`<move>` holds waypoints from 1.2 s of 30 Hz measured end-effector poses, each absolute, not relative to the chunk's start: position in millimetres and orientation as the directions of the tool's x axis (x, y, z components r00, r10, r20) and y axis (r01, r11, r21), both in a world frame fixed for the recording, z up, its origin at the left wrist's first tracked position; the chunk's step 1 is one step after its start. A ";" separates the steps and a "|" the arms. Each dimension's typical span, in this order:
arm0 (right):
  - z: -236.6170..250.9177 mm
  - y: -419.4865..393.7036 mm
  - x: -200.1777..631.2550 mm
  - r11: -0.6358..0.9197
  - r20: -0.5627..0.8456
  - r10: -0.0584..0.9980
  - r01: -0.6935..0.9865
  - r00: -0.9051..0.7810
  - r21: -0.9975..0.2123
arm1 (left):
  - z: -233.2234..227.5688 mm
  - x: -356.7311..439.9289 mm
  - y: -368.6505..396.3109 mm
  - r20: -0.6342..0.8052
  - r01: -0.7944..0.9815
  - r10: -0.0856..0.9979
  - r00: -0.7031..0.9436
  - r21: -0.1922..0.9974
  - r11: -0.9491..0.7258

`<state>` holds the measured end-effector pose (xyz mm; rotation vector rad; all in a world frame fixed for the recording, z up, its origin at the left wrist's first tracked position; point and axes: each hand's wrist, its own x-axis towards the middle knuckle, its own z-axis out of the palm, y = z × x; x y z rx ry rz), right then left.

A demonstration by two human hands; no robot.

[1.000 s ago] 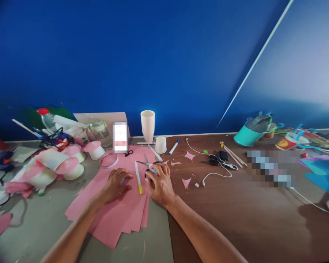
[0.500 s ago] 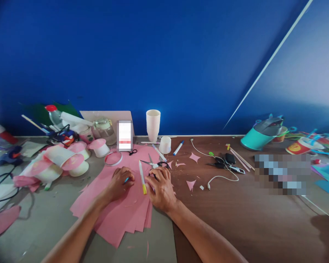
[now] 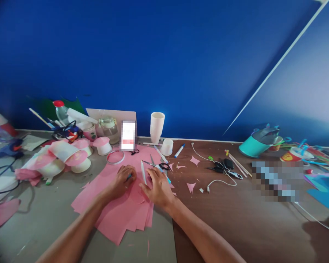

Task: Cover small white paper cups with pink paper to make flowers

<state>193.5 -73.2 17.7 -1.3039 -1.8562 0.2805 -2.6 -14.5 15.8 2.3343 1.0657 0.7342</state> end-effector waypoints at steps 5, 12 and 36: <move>31.0 -55.4 189.8 0.307 0.312 0.946 0.560 -0.091 -0.769 | 18.5 -2.7 -10.2 0.352 0.413 0.825 0.442 0.736 -0.536; 29.4 -28.1 195.0 0.159 0.180 0.967 0.128 0.181 -0.979 | 6.3 -9.5 2.3 0.365 0.455 0.900 0.239 0.777 -0.436; 18.1 -43.9 186.3 0.298 0.348 0.928 0.297 0.133 -0.907 | 25.7 2.0 -12.1 0.043 0.146 0.978 0.206 0.987 -0.074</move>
